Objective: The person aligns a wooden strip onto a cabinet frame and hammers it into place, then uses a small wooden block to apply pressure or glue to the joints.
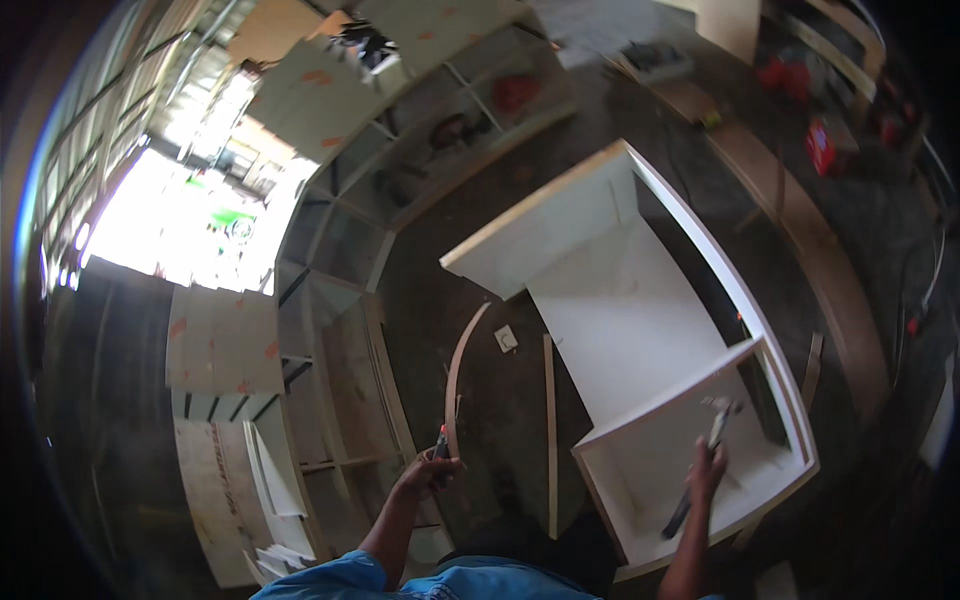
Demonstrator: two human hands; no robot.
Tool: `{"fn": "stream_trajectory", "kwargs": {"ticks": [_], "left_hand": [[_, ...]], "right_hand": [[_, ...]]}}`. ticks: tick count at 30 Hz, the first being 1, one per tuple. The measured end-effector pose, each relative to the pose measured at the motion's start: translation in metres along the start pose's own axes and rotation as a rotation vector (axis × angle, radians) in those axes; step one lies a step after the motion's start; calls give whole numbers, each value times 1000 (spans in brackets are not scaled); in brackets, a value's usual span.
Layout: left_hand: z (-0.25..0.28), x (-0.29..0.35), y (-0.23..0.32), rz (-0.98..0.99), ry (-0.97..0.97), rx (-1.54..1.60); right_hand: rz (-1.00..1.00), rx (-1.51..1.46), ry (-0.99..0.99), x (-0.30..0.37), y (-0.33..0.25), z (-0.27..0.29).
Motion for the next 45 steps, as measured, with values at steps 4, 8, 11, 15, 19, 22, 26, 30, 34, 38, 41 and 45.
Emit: {"fn": "stream_trajectory", "kwargs": {"ticks": [4, 8, 11, 15, 19, 22, 26, 30, 34, 38, 41, 45], "left_hand": [[24, 38, 11, -88, -11, 18], [83, 91, 25, -262, 37, 206], [148, 146, 20, -431, 152, 286], [262, 220, -22, -630, 399, 369], [373, 275, -81, -866, 683, 487], [443, 309, -130, -839, 808, 574], [518, 335, -204, -725, 1126, 686], [579, 330, -284, -399, 1511, 498], [601, 322, -354, 21, 1643, 398], [613, 305, -415, 349, 1718, 398], [636, 285, -417, 442, 1623, 405], [660, 287, -413, 570, 1592, 432]], "right_hand": [[-140, 164, -254, 96, -8, -75], [8, 379, -610, 169, -33, -163], [317, 685, -762, 203, -57, -215], [672, 916, -875, 285, -98, -303], [761, 941, -885, 349, -101, -376], [736, 846, -933, 382, -70, -435], [552, 761, -1048, 467, -41, -524], [653, 672, -1295, 534, -10, -617], [370, 852, -1491, 646, 13, -675], [192, 847, -1746, 749, 39, -722], [275, 833, -1968, 786, 67, -780], [175, 994, -2038, 823, 101, -857]]}}
Point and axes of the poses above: each hand's wrist, its own x-axis away from the middle knuckle, its own z-axis out of the back of the hand, y = z × x, the point moved 5 cm from there along -x, towards the middle knuckle, and after that the axes turned 7 degrees about -x, right-handed, at the moved point
